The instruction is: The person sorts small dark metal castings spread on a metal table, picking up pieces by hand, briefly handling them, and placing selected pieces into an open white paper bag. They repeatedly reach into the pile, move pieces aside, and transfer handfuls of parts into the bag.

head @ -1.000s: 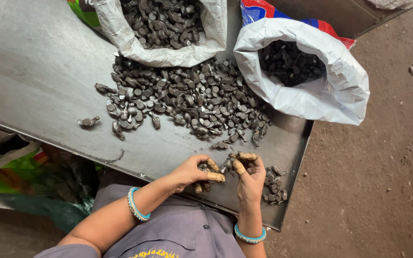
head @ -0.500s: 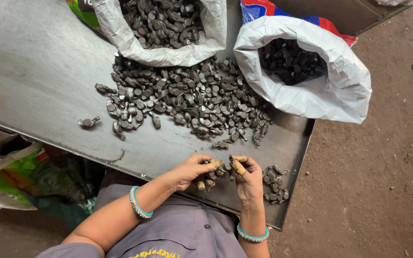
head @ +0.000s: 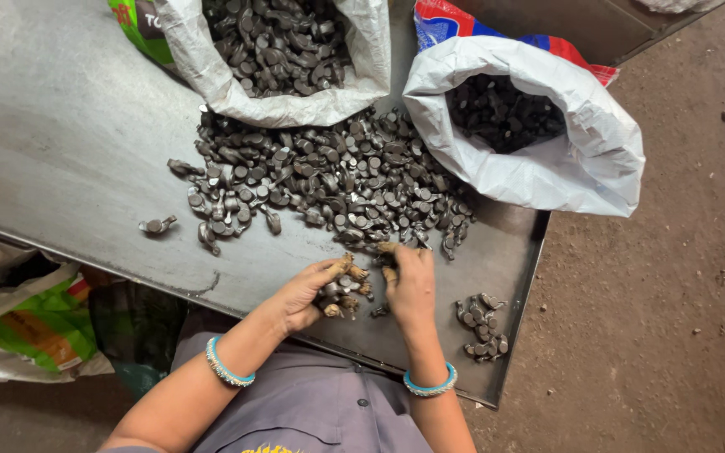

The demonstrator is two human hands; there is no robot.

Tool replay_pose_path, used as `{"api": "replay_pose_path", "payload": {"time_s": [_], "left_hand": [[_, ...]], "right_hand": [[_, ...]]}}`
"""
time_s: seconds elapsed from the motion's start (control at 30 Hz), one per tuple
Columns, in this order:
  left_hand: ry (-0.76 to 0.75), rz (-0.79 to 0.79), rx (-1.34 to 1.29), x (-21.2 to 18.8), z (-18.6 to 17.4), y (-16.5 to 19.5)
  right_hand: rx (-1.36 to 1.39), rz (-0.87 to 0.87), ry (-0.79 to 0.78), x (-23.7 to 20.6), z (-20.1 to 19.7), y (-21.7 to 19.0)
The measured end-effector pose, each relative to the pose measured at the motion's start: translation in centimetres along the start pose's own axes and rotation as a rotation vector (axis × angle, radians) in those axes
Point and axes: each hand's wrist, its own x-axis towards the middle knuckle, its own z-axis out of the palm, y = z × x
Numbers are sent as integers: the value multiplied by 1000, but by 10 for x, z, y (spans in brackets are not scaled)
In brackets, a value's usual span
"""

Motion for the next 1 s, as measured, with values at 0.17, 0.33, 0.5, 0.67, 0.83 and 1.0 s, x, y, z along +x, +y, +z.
{"api": "replay_pose_path", "payload": {"time_s": [0.17, 0.33, 0.5, 0.67, 0.83, 1.0], "left_hand": [[34, 26, -14, -4, -5, 5], [20, -17, -11, 1, -5, -2], [12, -41, 34, 7, -1, -8], [-30, -33, 103, 5, 4, -10], [-25, -50, 55, 8, 11, -18], [-31, -87, -83, 9, 7, -19]], "right_hand": [[176, 143, -4, -14, 12, 27], [1205, 494, -26, -38, 10, 64], [1596, 662, -78, -57, 3, 84], [1695, 681, -102, -60, -2, 78], [1332, 499, -169, -50, -16, 44], [725, 232, -91, -37, -38, 10]]}}
